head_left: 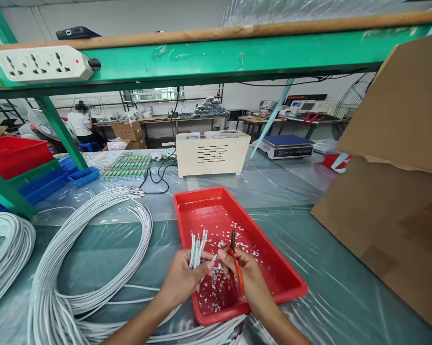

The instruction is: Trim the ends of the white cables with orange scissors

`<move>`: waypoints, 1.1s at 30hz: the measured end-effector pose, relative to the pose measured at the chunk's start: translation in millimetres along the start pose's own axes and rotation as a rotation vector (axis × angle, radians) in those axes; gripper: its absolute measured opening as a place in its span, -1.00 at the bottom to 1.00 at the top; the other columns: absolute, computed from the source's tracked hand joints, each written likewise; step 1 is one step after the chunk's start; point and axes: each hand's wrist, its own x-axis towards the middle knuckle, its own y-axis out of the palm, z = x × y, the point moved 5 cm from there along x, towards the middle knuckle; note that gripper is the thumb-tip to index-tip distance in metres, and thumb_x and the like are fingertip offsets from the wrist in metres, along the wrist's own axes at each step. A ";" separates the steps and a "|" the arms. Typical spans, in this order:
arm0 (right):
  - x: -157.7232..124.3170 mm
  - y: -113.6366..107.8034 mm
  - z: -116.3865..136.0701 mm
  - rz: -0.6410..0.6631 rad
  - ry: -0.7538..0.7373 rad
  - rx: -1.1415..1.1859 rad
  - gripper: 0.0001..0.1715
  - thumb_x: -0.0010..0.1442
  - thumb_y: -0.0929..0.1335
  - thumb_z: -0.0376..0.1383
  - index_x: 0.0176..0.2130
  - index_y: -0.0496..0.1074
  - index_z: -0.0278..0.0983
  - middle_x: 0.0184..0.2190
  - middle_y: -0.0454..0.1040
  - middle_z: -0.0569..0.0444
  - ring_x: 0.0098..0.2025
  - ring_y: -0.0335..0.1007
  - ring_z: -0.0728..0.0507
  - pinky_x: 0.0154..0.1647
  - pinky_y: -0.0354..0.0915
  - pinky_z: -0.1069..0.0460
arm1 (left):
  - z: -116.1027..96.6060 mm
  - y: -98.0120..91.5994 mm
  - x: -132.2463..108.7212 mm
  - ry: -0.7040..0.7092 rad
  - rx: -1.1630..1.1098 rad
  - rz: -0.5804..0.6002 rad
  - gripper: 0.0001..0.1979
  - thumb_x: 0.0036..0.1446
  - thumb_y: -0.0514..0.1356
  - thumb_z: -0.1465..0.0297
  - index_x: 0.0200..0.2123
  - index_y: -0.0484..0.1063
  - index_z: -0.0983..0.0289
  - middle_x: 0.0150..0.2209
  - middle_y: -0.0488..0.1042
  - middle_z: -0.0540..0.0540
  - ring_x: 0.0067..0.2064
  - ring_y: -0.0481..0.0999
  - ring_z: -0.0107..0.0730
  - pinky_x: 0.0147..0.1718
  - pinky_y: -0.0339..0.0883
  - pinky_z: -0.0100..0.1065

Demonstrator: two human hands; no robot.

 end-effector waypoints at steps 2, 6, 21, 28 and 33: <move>-0.3 -9.0 0.8 -0.046 -0.040 -0.074 -0.71 0.01 0.32 -0.09 -0.49 0.30 -0.27 -0.59 0.23 0.17 -0.51 0.14 -0.04 -0.48 0.10 0.09 | 0.1 -1.0 -3.1 0.005 0.004 -0.020 -0.62 -0.10 0.23 0.16 -0.37 0.46 0.41 -0.59 0.33 -0.02 -0.70 0.10 -0.65 -0.73 -0.04 -0.53; -3.9 -23.1 8.6 -0.072 -0.184 -0.417 -0.60 -0.14 0.43 -0.22 -0.64 0.11 -0.25 -0.63 0.13 0.23 -0.50 0.04 -0.03 -0.30 0.04 0.05 | -6.9 -4.0 -11.1 0.053 -0.004 -0.083 -0.69 -0.04 0.20 0.21 -0.40 0.44 0.39 -0.64 0.26 -0.06 -0.65 0.09 -0.63 -0.67 -0.06 -0.53; -16.0 -13.4 13.8 0.085 -0.279 -0.765 -0.46 0.00 0.32 -0.04 -0.66 -0.05 -0.27 -0.71 -0.02 0.31 -0.60 -0.09 0.04 -0.09 0.02 0.00 | -6.1 2.9 -13.4 0.057 -0.039 0.033 -0.75 0.03 0.16 0.27 -0.50 0.36 0.36 -0.61 0.21 -0.06 -0.53 0.16 -0.54 -0.51 0.04 -0.48; -17.3 -11.4 18.1 0.105 -0.268 -0.777 -0.45 0.01 0.29 -0.02 -0.67 -0.05 -0.27 -0.72 -0.03 0.30 -0.59 -0.09 0.03 -0.12 0.03 0.00 | -1.4 3.4 -12.9 0.051 -0.037 0.061 -0.78 0.05 0.16 0.29 -0.48 0.37 0.35 -0.62 0.22 -0.08 -0.56 0.14 -0.58 -0.55 0.02 -0.50; -17.8 -11.6 15.8 0.123 -0.270 -0.803 -0.45 0.03 0.28 -0.03 -0.67 -0.06 -0.27 -0.72 -0.04 0.30 -0.59 -0.11 0.03 -0.15 0.04 0.02 | -0.4 4.8 -13.4 0.066 -0.024 0.104 -0.75 0.06 0.14 0.29 -0.51 0.38 0.36 -0.61 0.24 -0.06 -0.56 0.15 -0.58 -0.56 0.01 -0.51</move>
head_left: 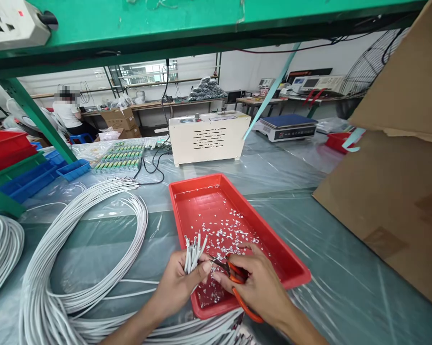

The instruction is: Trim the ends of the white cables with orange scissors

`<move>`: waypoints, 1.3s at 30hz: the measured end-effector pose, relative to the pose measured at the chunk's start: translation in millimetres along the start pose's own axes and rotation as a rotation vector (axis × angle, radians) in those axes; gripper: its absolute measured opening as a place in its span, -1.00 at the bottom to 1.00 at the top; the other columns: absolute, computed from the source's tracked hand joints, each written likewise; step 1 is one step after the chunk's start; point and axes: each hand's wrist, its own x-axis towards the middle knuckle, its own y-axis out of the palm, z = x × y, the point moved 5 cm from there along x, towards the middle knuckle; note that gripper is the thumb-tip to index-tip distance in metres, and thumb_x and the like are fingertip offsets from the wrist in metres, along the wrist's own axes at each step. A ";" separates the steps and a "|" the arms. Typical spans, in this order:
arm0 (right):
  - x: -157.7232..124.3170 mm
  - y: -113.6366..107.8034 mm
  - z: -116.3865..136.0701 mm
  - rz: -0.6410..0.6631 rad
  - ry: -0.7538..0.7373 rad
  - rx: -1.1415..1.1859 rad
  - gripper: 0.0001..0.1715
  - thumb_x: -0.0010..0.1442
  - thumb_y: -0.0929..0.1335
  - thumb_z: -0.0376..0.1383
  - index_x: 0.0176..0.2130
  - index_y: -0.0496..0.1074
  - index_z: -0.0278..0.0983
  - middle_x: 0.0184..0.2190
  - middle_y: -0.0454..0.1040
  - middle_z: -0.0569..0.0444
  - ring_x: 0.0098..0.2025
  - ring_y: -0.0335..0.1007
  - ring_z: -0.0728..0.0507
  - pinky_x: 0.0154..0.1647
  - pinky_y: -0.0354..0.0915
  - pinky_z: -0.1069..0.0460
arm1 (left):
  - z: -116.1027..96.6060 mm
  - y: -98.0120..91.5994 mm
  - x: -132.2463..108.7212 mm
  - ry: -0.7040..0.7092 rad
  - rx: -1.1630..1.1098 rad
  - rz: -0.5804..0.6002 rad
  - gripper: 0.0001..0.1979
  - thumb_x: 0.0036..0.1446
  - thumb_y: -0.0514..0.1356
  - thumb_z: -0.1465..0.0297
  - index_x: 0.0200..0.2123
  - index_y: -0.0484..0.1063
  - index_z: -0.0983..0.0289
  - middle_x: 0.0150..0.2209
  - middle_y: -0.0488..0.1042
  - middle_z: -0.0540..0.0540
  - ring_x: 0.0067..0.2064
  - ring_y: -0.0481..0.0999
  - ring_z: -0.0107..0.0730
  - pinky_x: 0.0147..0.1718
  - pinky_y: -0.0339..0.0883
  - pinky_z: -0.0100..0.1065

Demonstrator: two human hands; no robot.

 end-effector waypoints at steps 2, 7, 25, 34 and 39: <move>-0.2 -1.3 0.6 -0.014 -0.016 -0.011 -0.45 0.04 0.28 -0.03 -0.67 -0.07 -0.27 -0.72 -0.06 0.31 -0.60 -0.16 0.04 -0.12 0.03 0.03 | -0.1 -0.2 0.1 -0.003 0.007 0.006 -0.77 0.06 0.15 0.30 -0.50 0.39 0.36 -0.62 0.25 -0.06 -0.57 0.15 -0.59 -0.56 0.01 -0.51; -0.4 -7.3 4.4 -0.050 -0.059 -0.047 -0.46 0.04 0.29 -0.06 -0.68 -0.05 -0.27 -0.73 -0.06 0.33 -0.63 -0.21 0.05 -0.10 0.02 0.03 | 1.4 -1.9 1.0 -0.016 0.024 -0.008 -0.81 0.02 0.18 0.32 -0.47 0.45 0.35 -0.62 0.28 -0.06 -0.58 0.16 -0.58 -0.56 0.05 -0.51; -2.9 -6.7 8.5 -0.022 -0.083 -0.063 -0.46 0.08 0.26 -0.05 -0.67 -0.07 -0.27 -0.74 -0.02 0.30 -0.63 -0.14 0.04 -0.18 0.05 0.05 | 0.3 -5.4 -2.1 0.019 0.174 -0.176 -0.83 -0.09 0.26 0.35 -0.56 0.45 0.37 -0.58 0.42 0.04 -0.52 0.33 -0.46 -0.51 0.20 -0.47; -8.5 0.4 7.2 -0.058 0.012 -0.087 -0.48 0.08 0.25 -0.07 -0.69 -0.03 -0.26 -0.75 0.04 0.27 -0.63 -0.03 0.02 -0.32 0.09 0.07 | -15.4 0.1 -13.6 0.227 0.463 -0.227 -0.84 0.02 0.16 0.43 -0.56 0.44 0.33 -0.57 0.40 0.05 -0.51 0.35 -0.40 -0.49 0.19 -0.44; -9.0 -12.2 14.9 -0.281 -0.171 -0.211 -0.58 0.09 0.26 -0.15 -0.68 0.09 -0.25 -0.76 0.10 0.28 -0.68 -0.07 0.05 -0.16 0.06 0.00 | -14.9 4.2 -6.1 0.085 0.187 -0.048 -0.79 0.06 0.13 0.33 -0.48 0.48 0.34 -0.52 0.44 0.06 -0.44 0.37 -0.37 -0.43 0.21 -0.43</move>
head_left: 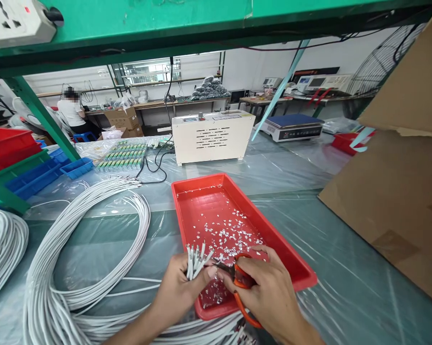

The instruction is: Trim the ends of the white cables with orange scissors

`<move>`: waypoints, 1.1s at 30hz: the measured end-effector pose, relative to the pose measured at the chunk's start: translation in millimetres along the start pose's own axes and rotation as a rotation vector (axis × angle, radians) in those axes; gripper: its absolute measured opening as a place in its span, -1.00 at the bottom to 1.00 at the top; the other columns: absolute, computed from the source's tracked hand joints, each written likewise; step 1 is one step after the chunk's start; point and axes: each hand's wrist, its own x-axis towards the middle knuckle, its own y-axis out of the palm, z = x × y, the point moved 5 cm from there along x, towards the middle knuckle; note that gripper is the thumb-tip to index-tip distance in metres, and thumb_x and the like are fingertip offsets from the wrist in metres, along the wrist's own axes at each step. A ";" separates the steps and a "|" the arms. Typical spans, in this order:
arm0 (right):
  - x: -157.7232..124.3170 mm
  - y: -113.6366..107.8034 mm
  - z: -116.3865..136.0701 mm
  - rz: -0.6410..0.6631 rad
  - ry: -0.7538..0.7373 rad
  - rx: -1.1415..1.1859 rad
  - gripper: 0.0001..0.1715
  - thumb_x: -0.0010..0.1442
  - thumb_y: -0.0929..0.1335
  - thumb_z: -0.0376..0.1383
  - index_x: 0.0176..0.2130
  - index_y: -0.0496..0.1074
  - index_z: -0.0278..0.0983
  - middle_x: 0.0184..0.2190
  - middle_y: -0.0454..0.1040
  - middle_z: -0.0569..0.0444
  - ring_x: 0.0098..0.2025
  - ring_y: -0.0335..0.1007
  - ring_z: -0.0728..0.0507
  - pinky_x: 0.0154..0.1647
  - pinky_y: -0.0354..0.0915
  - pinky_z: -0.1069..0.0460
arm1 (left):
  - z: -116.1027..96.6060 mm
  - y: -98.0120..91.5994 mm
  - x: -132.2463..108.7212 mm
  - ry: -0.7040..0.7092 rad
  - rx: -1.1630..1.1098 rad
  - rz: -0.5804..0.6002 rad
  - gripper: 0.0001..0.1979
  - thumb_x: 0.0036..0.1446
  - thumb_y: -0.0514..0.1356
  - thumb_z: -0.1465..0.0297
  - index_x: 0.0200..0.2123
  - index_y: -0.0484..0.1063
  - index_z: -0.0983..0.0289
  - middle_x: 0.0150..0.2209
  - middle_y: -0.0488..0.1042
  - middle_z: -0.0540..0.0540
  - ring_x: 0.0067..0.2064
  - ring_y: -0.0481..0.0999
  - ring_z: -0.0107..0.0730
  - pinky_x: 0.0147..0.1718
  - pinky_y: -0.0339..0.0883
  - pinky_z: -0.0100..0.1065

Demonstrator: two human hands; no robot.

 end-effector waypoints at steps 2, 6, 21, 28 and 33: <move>0.5 -1.6 0.6 -0.024 -0.024 -0.003 -0.59 0.08 0.27 -0.17 -0.67 0.09 -0.26 -0.76 0.11 0.28 -0.67 -0.06 0.05 -0.15 0.05 0.00 | 0.5 2.3 1.0 -0.030 -0.081 0.078 -0.76 0.08 0.12 0.32 -0.48 0.49 0.35 -0.54 0.44 0.06 -0.48 0.34 -0.43 -0.45 0.20 -0.45; 0.3 1.5 0.5 0.055 0.025 0.055 -0.54 0.06 0.28 -0.15 -0.67 0.02 -0.26 -0.76 0.04 0.30 -0.66 -0.14 0.06 -0.17 0.05 0.01 | 8.5 -3.7 1.9 -0.081 -0.101 0.001 -0.77 -0.02 0.21 0.30 -0.54 0.46 0.36 -0.60 0.38 0.00 -0.62 0.20 -0.56 -0.63 0.11 -0.51; -7.5 18.6 -2.4 0.294 0.301 0.171 -0.46 0.02 0.28 -0.03 -0.69 -0.06 -0.24 -0.75 0.12 0.20 -0.57 0.11 -0.05 -0.53 0.02 0.09 | 1.3 -10.0 -9.9 0.137 0.292 -0.246 -0.91 -0.04 0.20 0.48 -0.52 0.51 0.31 -0.55 0.46 0.07 -0.53 0.37 -0.41 -0.51 0.22 -0.44; -1.0 11.6 -6.6 0.154 0.392 0.576 -0.64 0.06 0.28 -0.11 -0.61 0.17 -0.25 -0.63 0.21 0.16 -0.53 0.18 -0.04 -0.53 0.15 0.10 | 13.6 -11.5 2.6 -0.160 -0.081 -0.199 -0.87 -0.20 0.32 0.40 -0.53 0.51 0.35 -0.72 0.27 -0.10 -0.71 0.12 -0.64 -0.73 0.00 -0.55; -1.1 6.2 -8.5 0.010 0.338 0.665 -0.90 0.02 0.31 -0.29 -0.41 0.41 -0.27 -0.60 0.30 0.15 -0.51 0.25 -0.05 -0.36 0.25 0.02 | 8.7 -6.1 1.0 -0.159 -0.075 -0.127 -0.86 -0.16 0.30 0.40 -0.52 0.54 0.39 -0.67 0.38 -0.02 -0.66 0.21 -0.59 -0.66 0.11 -0.53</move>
